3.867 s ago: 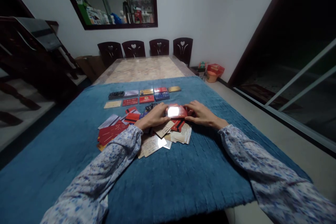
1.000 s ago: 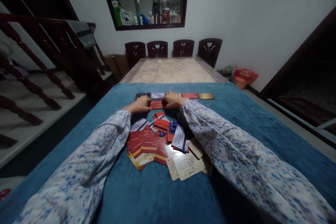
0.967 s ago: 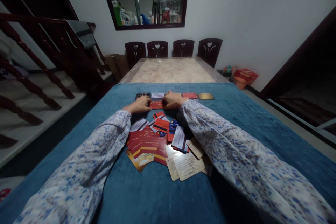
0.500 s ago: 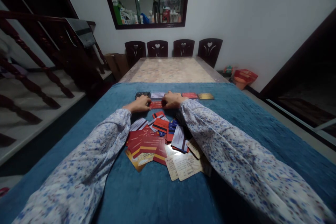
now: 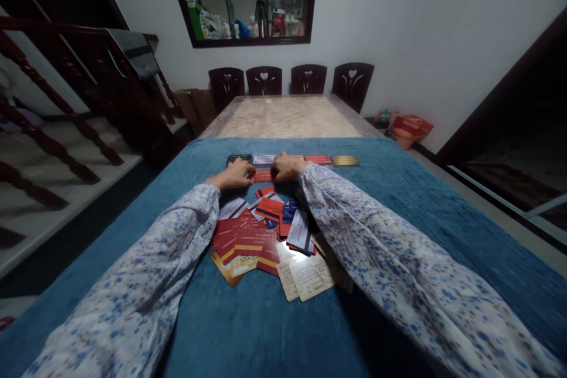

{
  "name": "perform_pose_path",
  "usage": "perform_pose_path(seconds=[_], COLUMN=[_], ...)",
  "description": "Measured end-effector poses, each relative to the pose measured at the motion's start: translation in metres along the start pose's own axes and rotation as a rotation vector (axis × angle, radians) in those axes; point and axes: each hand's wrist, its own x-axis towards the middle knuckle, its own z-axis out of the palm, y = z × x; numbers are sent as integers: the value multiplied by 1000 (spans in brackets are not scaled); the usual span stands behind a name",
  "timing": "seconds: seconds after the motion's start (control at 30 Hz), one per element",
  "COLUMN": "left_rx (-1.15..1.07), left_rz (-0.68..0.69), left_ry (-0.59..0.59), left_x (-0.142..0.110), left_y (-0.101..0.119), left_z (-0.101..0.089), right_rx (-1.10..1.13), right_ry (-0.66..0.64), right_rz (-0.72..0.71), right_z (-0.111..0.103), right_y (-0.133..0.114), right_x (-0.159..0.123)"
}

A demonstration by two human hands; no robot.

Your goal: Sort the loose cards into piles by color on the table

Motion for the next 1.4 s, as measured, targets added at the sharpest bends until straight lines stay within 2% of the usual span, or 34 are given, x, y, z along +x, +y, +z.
perform_pose_path(seconds=[0.2,0.53,0.93,1.13,1.4], left_rx=[62,33,-18,-13,-17], left_rz=[-1,21,96,165,255], left_ry=[7,70,208,258,282], left_x=[-6,-10,-20,-25,-31], left_y=[8,2,1,17,53], left_z=[2,8,11,8,3], right_rx=[-57,-104,-109,-93,-67], right_ry=[-31,40,138,167,203], right_rz=[-2,-49,-124,-125,-122], right_z=[-1,-2,-9,-9,-6], right_y=[-2,10,38,45,52], right_x=[0,-8,-41,-67,-103])
